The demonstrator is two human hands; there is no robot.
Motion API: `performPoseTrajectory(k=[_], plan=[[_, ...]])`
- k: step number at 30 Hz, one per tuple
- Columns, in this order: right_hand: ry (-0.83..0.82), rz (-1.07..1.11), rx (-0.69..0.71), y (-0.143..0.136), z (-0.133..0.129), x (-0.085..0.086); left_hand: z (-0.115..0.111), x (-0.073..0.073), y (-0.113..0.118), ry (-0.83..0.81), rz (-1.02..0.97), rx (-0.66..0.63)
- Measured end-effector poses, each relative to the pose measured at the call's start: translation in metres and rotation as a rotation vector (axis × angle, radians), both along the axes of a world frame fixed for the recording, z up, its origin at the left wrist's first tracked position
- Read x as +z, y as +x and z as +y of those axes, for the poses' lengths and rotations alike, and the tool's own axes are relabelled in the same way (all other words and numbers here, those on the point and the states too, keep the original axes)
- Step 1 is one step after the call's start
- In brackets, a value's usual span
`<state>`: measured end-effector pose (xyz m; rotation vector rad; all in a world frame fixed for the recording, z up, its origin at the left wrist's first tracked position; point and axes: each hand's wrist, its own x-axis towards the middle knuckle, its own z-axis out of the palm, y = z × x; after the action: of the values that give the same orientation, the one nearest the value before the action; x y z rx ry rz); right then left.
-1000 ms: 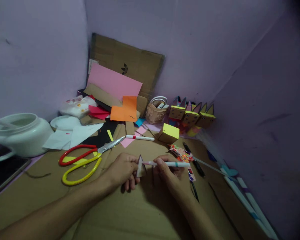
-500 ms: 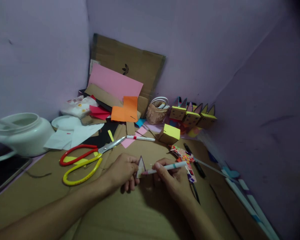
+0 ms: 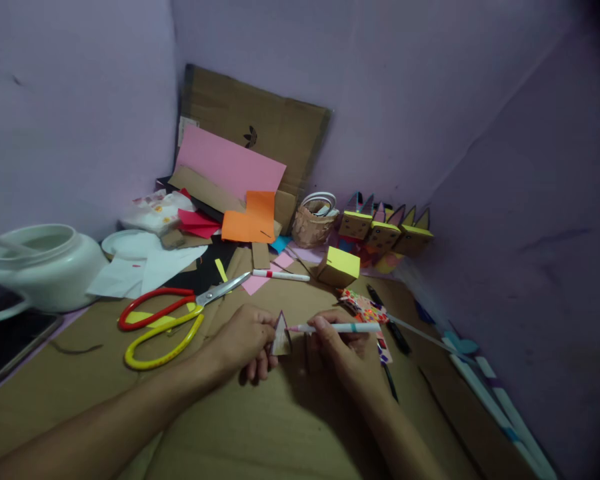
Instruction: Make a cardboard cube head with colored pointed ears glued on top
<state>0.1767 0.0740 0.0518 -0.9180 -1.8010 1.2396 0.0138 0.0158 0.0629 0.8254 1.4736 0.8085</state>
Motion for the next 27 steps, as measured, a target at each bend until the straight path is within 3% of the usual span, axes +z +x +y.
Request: performPoseTrajectory(k=[4,9,15,22,27], plan=[[-0.043,-0.021,0.072,0.000,0.000,0.000,0.000,0.000,0.000,-0.001,0.003,-0.006],[0.008,-0.015,0.008,0.000,0.000,0.004,0.000,0.001,0.000,-0.002,0.008,-0.009],[-0.060,-0.047,0.116,0.002,-0.002,0.002,0.000,0.004,-0.001,-0.012,0.000,-0.015],[-0.052,0.082,0.048,0.002,0.000,0.009,0.002,0.000,-0.005,0.025,0.045,-0.005],[0.027,0.045,-0.005,0.001,0.000,0.012,0.001,0.002,-0.005,0.024,0.054,-0.015]])
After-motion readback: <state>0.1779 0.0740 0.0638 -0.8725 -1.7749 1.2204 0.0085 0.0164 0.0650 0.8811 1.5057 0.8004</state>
